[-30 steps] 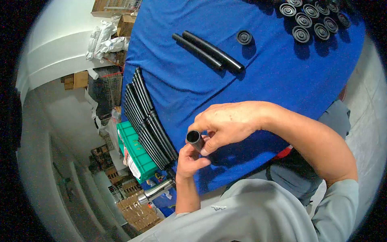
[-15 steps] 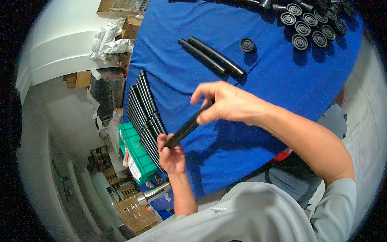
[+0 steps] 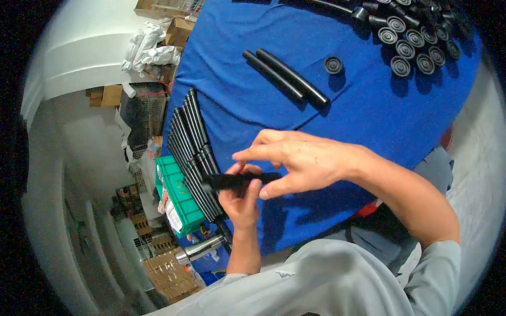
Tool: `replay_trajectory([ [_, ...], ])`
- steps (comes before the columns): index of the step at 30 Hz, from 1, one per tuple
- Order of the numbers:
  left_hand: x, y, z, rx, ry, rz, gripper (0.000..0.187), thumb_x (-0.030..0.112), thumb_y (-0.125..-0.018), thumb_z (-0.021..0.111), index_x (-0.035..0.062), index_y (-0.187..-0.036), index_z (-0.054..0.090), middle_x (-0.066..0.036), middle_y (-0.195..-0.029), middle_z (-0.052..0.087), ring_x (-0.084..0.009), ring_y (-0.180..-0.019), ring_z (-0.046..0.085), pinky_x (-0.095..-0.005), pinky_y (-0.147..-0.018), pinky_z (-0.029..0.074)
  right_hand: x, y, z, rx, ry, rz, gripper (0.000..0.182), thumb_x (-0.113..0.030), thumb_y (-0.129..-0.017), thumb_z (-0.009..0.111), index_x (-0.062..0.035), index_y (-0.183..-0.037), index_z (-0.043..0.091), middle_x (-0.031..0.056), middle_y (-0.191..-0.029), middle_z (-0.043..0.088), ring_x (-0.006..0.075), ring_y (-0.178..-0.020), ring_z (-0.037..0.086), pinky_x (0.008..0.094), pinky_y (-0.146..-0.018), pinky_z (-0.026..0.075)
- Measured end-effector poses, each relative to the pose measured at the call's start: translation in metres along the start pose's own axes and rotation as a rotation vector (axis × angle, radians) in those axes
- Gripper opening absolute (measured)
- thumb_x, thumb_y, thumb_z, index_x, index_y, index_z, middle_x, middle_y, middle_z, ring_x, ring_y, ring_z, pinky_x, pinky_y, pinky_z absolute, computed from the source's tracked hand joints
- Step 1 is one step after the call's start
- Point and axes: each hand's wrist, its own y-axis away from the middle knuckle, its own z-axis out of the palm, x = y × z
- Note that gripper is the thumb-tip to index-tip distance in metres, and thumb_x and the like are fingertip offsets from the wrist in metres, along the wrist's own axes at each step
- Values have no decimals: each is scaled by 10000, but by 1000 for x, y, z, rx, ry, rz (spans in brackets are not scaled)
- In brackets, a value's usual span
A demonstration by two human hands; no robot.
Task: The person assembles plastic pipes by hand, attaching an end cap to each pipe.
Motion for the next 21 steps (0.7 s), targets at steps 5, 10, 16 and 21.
replay_trajectory([
  [5, -1, 18, -2, -212, -280, 46, 358, 68, -831, 819, 4, -1149, 667, -97, -1008, 697, -204, -905, 673, -338, -794, 538, 8, 2, 6, -65, -170, -184, 529, -183, -862, 729, -32, -1355, 615, 139, -1065, 632, 265, -922, 624, 373, -841, 533],
  [10, 6, 41, -8, -226, -237, -210, 560, -7, -803, 823, -3, -1308, 581, -68, -1122, 667, -169, -1018, 645, -326, -907, 525, 13, 0, 14, -167, -269, -79, 346, -186, -843, 724, 6, -1127, 675, 161, -950, 681, 276, -872, 670, 398, -790, 536],
  [16, 5, 41, -12, -211, 23, -338, 521, 44, -769, 860, 15, -1227, 612, -68, -1105, 663, -156, -986, 636, -328, -883, 518, 8, -1, 11, -181, -290, -4, 310, -192, -851, 721, 1, -1092, 691, 175, -934, 717, 285, -847, 694, 408, -774, 540],
  [21, 0, 40, -26, -304, 197, -362, 454, 31, -810, 817, -24, -1218, 625, -105, -1176, 659, -198, -1073, 626, -369, -952, 498, 9, -1, 13, -204, -278, -35, 284, -190, -875, 708, 6, -1080, 689, 170, -911, 725, 289, -848, 706, 412, -769, 543],
])
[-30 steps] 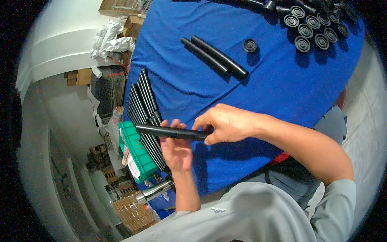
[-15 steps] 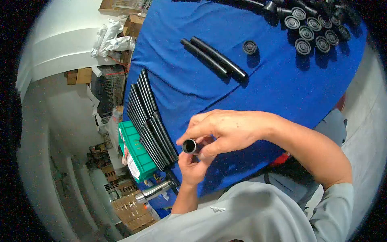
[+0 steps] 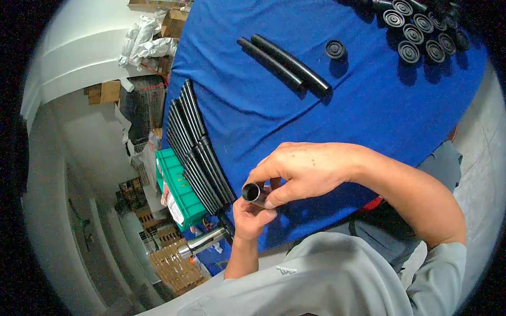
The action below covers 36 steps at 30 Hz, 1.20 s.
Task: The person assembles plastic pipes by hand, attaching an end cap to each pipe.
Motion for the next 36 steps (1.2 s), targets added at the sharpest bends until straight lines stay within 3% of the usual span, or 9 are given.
replay_trajectory([
  [6, 1, -1, -11, -175, 64, -140, 358, 103, -911, 730, -64, -1212, 631, -139, -1216, 651, -226, -1135, 609, -383, -1006, 472, 4, 0, 1, 21, 17, 83, 257, -229, -929, 680, 25, -967, 673, 146, -763, 711, 274, -711, 708, 408, -685, 539],
  [15, -2, -7, -14, -266, -41, -104, 373, 150, -950, 698, -56, -1251, 624, -125, -1190, 660, -228, -1119, 617, -390, -1000, 480, 1, 0, -3, 29, 61, 199, 225, -218, -896, 739, -12, -982, 710, 118, -864, 705, 250, -798, 682, 366, -699, 530],
  [18, -9, -2, -16, -291, -105, -166, 381, 162, -937, 723, -26, -1255, 631, -105, -1183, 668, -222, -1115, 626, -392, -1003, 487, 3, 1, -2, 53, 53, 112, 292, -260, -936, 677, 26, -882, 656, 119, -700, 701, 240, -682, 714, 381, -650, 535],
  [22, -1, -5, -18, -445, -515, -230, 368, 157, -906, 761, 5, -1222, 647, -97, -1146, 683, -225, -1095, 648, -399, -982, 517, 3, 0, -1, 31, 41, 115, 292, -245, -943, 669, 36, -1024, 666, 176, -848, 720, 261, -818, 724, 376, -724, 547],
  [25, 6, -18, -13, -503, -432, -371, 351, 135, -887, 777, 18, -1192, 647, -103, -1127, 690, -233, -1090, 661, -409, -968, 537, -3, 1, -5, 125, 60, 35, 353, -231, -956, 667, 35, -1188, 653, 197, -1017, 723, 258, -953, 715, 373, -809, 550],
  [28, -26, -35, 0, -307, 115, -74, 349, 39, -844, 789, 52, -1124, 581, -160, -1089, 710, -330, -1065, 684, -502, -951, 545, -6, 5, -18, 383, 19, -66, 447, -229, -977, 669, 15, -1345, 600, 156, -1144, 719, 216, -1028, 690, 374, -888, 542],
  [30, -19, -64, 23, -139, 423, 110, 306, 48, -886, 755, 89, -1110, 551, -176, -1063, 733, -414, -1010, 705, -560, -972, 536, -5, 13, -47, 752, 721, -102, 373, -185, -953, 666, -23, -1286, 623, 176, -1030, 703, 338, -943, 696, 401, -819, 563],
  [32, -17, -91, 26, -195, 940, 127, 286, 157, -979, 670, 133, -1242, 560, -182, -1263, 669, -437, -1208, 612, -572, -1014, 532, -13, 23, -60, 1023, 1261, 115, 316, -125, -894, 670, -78, -1206, 659, 149, -1021, 652, 345, -900, 668, 442, -748, 565],
  [36, -22, -139, 24, -334, 1284, 131, 335, 230, -1004, 636, 157, -1328, 591, -187, -1432, 568, -440, -1369, 486, -556, -1069, 520, -2, 33, -80, 943, 1628, 316, 340, -115, -840, 660, -80, -1178, 661, 128, -1038, 639, 323, -1000, 617, 402, -787, 556],
])
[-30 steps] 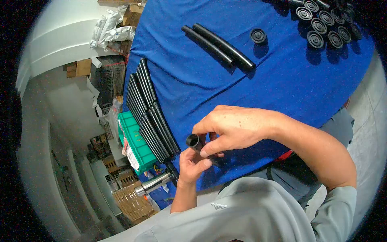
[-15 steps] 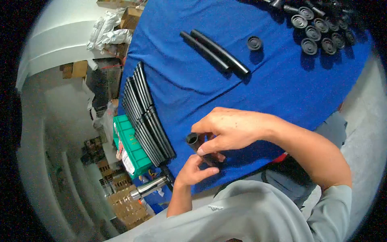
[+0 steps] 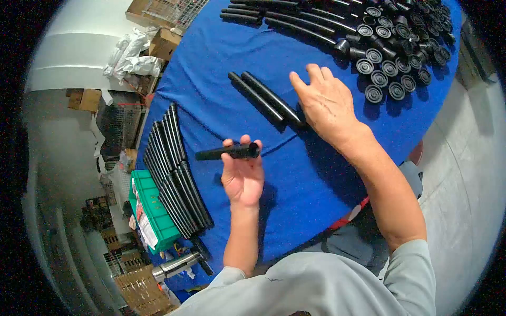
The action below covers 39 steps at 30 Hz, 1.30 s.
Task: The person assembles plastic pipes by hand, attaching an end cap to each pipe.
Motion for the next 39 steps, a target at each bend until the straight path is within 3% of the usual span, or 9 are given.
replay_trajectory([
  [6, 5, -31, -47, 5, 110, 41, 333, 256, -984, 660, 155, -1299, 617, -163, -1383, 618, -404, -1312, 559, -515, -1049, 548, 14, 0, 2, -222, 138, 10, 204, -90, -827, 614, -38, -1021, 651, 132, -993, 624, 309, -998, 590, 389, -812, 555],
  [10, 10, -34, -59, 29, 112, 67, 320, 261, -973, 673, 163, -1275, 635, -169, -1393, 610, -407, -1314, 558, -514, -1038, 557, 20, 6, -3, -237, 141, -16, 243, -42, -823, 603, -19, -1061, 646, 132, -1002, 622, 329, -993, 584, 411, -838, 556],
  [16, 3, -39, -39, 14, -154, 110, 288, 243, -999, 637, 186, -1281, 619, -217, -1404, 584, -436, -1330, 532, -536, -1054, 542, 26, 8, -23, -342, 11, 65, 456, -65, -821, 752, -6, -1244, 593, 132, -1125, 631, 327, -1010, 598, 408, -874, 526],
  [19, -1, -39, -34, 0, -221, 136, 271, 225, -1019, 608, 199, -1288, 585, -239, -1391, 585, -467, -1334, 516, -537, -1043, 549, 23, 7, -21, -184, -204, 220, 442, -187, -837, 808, -32, -1170, 563, 177, -985, 662, 351, -880, 657, 403, -761, 548],
  [21, 1, -39, -32, -9, -262, 150, 269, 211, -1023, 603, 202, -1289, 567, -243, -1373, 595, -477, -1334, 511, -534, -1038, 553, 12, 5, -29, -263, -646, 390, 390, -196, -861, 822, -33, -1130, 592, 91, -891, 657, 141, -722, 627, 288, -605, 506],
  [24, 0, -38, -34, -7, -238, 164, 272, 168, -1016, 613, 190, -1277, 540, -231, -1325, 626, -484, -1294, 546, -545, -1030, 555, -22, 8, -29, -411, -1114, 571, 318, -142, -876, 802, -52, -1152, 670, -16, -881, 647, 37, -701, 566, 200, -582, 465],
  [29, 0, -35, -26, 54, -193, 181, 332, 40, -943, 690, 159, -1215, 543, -242, -1260, 647, -419, -1195, 642, -524, -993, 581, -50, 10, -13, -460, -1296, 521, 477, -62, -873, 787, -34, -1325, 639, -10, -989, 643, 46, -788, 573, 203, -678, 478],
  [31, 0, -35, -30, 49, -206, 204, 339, 59, -956, 678, 166, -1245, 535, -251, -1276, 642, -449, -1223, 614, -541, -1014, 563, -50, 11, -10, -523, -1326, 542, 497, -30, -875, 775, -16, -1346, 618, 6, -1038, 644, 53, -836, 586, 213, -713, 495],
  [39, -4, -37, -28, 30, -196, 224, 326, 75, -963, 678, 161, -1239, 526, -243, -1258, 657, -423, -1210, 631, -541, -1026, 548, -57, 18, 0, -451, -1104, 448, 419, -60, -895, 763, 4, -1283, 619, 50, -1083, 664, 104, -937, 649, 258, -810, 549],
])
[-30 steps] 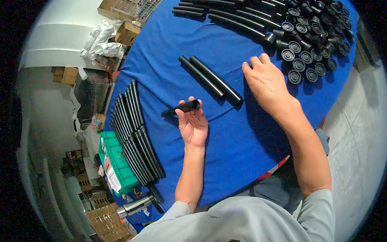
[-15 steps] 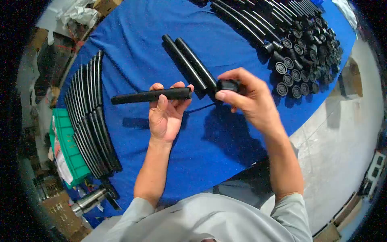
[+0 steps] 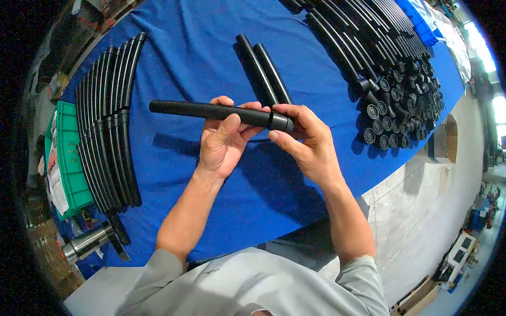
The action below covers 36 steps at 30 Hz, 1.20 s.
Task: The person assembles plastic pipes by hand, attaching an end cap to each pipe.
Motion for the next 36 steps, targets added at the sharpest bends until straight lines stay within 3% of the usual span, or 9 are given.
replay_trajectory([
  [4, -2, 1, -1, -2, -25, 8, 316, 73, -963, 679, 161, -1230, 535, -240, -1248, 663, -403, -1192, 645, -531, -1014, 557, -1, -2, 3, -16, 145, -86, 396, -72, -895, 760, 2, -1261, 627, 75, -1111, 683, 138, -1004, 673, 273, -853, 562],
  [13, -4, 4, 0, 52, -18, 15, 279, 58, -961, 675, 144, -1205, 570, -249, -1226, 669, -359, -1141, 677, -502, -959, 600, -3, -2, 5, -12, 368, -208, 353, -107, -889, 761, -7, -1212, 656, 102, -1016, 675, 169, -877, 670, 290, -751, 544],
  [36, -3, 5, 11, 160, -136, 44, 210, 33, -970, 656, 119, -1154, 602, -241, -1144, 700, -342, -1062, 712, -481, -876, 639, 4, 2, 14, 44, 341, -270, 327, -131, -908, 750, 3, -1190, 655, 121, -970, 671, 200, -820, 665, 312, -714, 524],
])
